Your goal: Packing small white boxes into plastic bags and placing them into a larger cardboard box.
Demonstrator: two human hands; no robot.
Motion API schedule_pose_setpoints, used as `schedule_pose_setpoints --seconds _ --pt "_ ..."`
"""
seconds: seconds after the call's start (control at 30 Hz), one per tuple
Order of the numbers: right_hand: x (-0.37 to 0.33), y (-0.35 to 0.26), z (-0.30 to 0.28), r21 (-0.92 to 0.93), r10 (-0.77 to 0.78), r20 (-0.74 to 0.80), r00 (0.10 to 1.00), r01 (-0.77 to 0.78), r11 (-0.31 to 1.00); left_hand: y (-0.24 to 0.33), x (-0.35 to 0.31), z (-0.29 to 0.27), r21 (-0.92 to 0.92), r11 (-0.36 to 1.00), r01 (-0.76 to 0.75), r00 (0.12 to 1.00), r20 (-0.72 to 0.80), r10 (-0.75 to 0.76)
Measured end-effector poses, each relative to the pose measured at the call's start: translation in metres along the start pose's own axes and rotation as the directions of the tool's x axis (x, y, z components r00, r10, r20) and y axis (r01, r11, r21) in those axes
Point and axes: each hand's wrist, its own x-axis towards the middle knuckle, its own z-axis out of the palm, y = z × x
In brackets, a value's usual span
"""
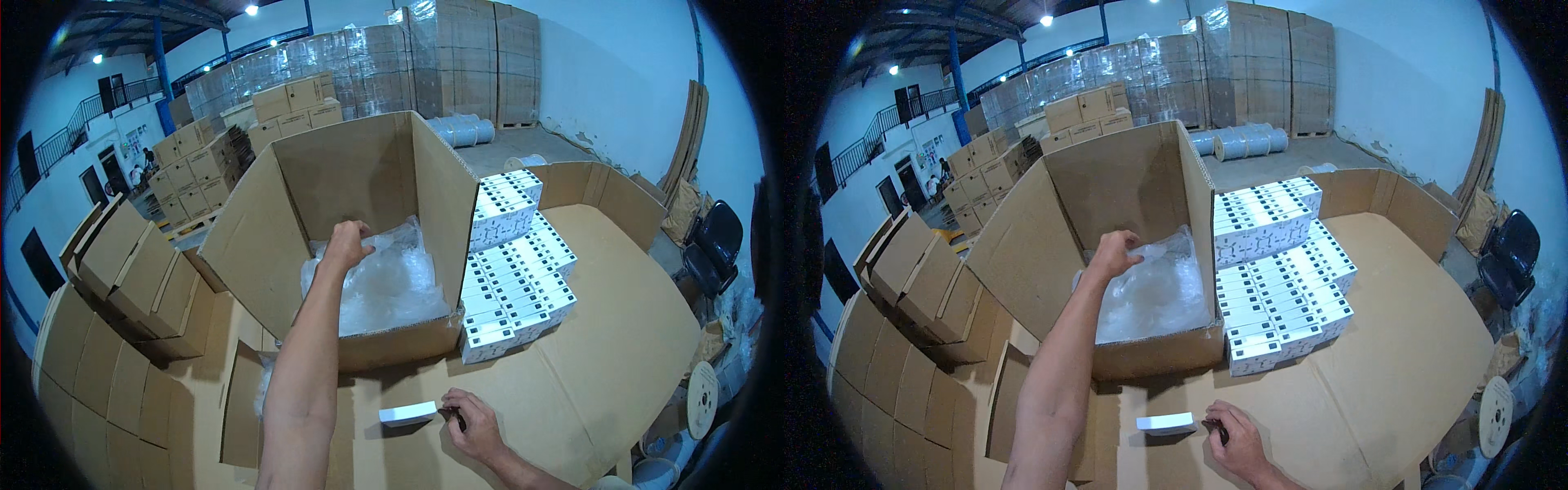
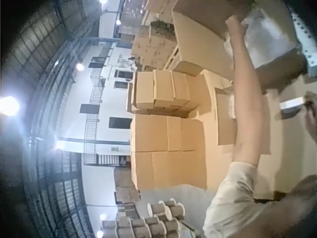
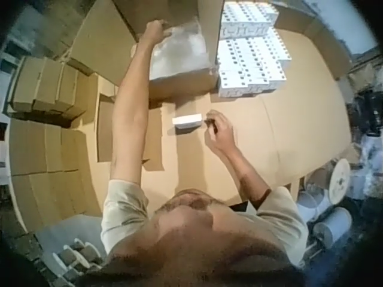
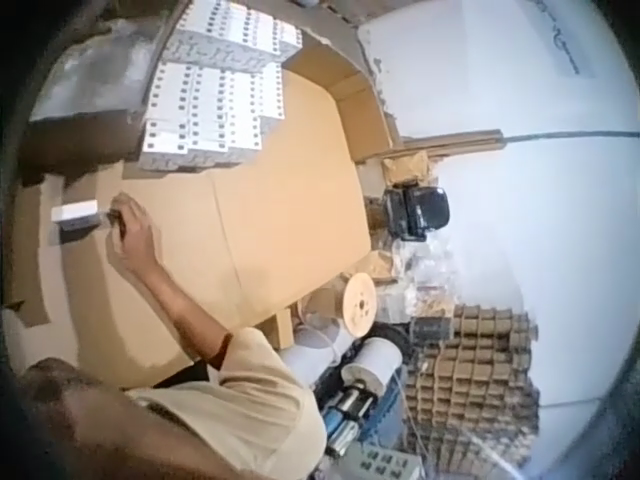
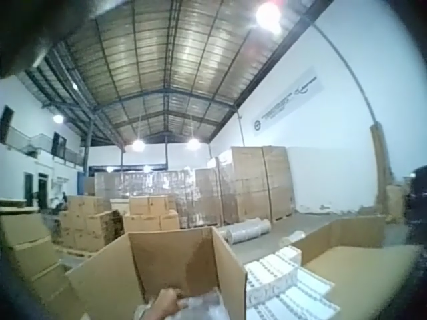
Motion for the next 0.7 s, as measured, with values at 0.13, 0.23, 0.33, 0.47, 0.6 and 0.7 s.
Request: schedule_pose_setpoints --seconds 0.13,0.23,0.33,0.47,0.6,0.7 --pt "-0.001 0.002 0.002 -0.011 -0.002 -0.011 1.000 0.002 1.000 -0.016 0.020 0.028 0.225 0.973 0.043 0.993 0.094 -0.066" --pt "0.000 0.003 0.001 0.001 0.005 -0.004 1.000 -0.005 1.000 -0.016 0.022 0.028 0.100 0.994 0.038 0.999 -0.041 -0.034" --pt "0.000 0.005 0.000 0.004 0.020 -0.015 1.000 -0.020 1.000 -0.006 0.024 0.022 -0.032 0.997 0.065 0.991 -0.117 -0.069" --pt "-0.002 0.005 -0.001 -0.014 0.030 0.006 1.000 -0.030 0.999 -0.011 0.022 0.009 -0.169 0.984 0.052 0.969 -0.228 -0.091" --pt "-0.003 0.004 0.001 -0.005 0.021 0.013 1.000 -0.021 1.000 -0.025 0.023 0.008 -0.213 0.977 0.018 0.917 -0.386 -0.100" --pt "-0.003 0.003 0.000 0.007 0.024 0.012 1.000 -0.024 1.000 -0.015 0.020 0.010 -0.221 0.974 0.051 0.847 -0.507 -0.159"
